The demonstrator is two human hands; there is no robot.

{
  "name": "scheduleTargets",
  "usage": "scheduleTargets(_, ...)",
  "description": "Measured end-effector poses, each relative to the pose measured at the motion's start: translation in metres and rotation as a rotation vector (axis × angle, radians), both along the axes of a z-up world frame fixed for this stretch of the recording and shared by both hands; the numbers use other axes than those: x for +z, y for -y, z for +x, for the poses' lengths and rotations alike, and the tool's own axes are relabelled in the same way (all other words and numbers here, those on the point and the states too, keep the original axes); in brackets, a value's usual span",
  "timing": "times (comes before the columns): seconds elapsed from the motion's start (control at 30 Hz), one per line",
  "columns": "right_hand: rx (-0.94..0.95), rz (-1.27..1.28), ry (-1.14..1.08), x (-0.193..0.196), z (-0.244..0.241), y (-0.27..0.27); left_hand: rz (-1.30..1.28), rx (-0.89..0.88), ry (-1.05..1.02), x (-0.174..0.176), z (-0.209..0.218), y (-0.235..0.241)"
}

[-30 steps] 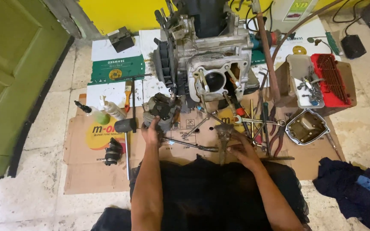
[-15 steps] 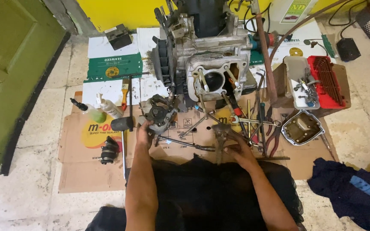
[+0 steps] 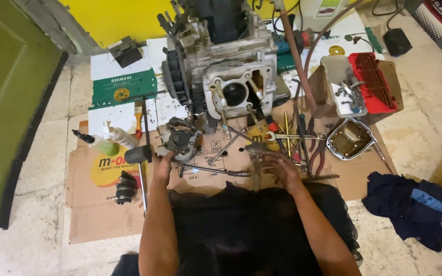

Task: Disassembling a motorcycle engine to remove the cylinder head and clean the piston crown using a brush and cloth.

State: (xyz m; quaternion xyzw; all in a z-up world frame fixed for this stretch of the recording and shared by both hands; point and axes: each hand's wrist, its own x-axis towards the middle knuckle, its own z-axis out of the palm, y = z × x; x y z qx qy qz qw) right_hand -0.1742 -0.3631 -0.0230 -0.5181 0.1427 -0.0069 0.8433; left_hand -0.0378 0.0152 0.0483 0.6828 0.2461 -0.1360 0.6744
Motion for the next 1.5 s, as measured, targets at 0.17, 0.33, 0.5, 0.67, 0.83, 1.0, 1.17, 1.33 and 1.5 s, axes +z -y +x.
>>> scheduleTargets(0.17, -0.080, -0.203, -0.060, 0.002, 0.001, -0.002, 0.144, -0.063, 0.041, -0.015, 0.010, -0.004)
scheduleTargets(0.33, -0.140, -0.351, -0.106, -0.002, 0.004, -0.001, 0.263, -0.024, 0.216, -0.009, 0.000, 0.001)
scheduleTargets(0.5, -0.178, 0.330, -0.032, 0.011, 0.001, 0.009, 0.668, -0.050, 0.489, -0.036, -0.017, 0.011)
scheduleTargets(0.67, -0.204, 0.562, 0.044, 0.031, 0.001, 0.008, 0.793, -0.249, 0.671, 0.004, -0.042, 0.060)
scheduleTargets(0.83, -0.229, 0.650, 0.051, 0.023, 0.003, 0.008, 0.841, -0.641, 0.317, 0.017, -0.043, 0.096)
scheduleTargets(1.0, -0.282, 0.390, -0.138, 0.015, 0.009, 0.014, 0.981, -1.061, 0.256, -0.013, -0.029, 0.130)
scheduleTargets(1.17, -0.331, 0.027, -0.311, 0.013, 0.001, -0.006, 0.895, -1.091, 0.290, -0.031, -0.014, 0.149)
scheduleTargets(1.33, -0.277, -0.054, -0.246, -0.035, 0.008, 0.006, 0.584, -0.965, 0.211, -0.014, -0.017, 0.154)
scheduleTargets(1.5, -0.267, -0.201, -0.083, -0.040, 0.010, -0.003, 0.467, -0.862, 0.153, -0.018, -0.031, 0.147)
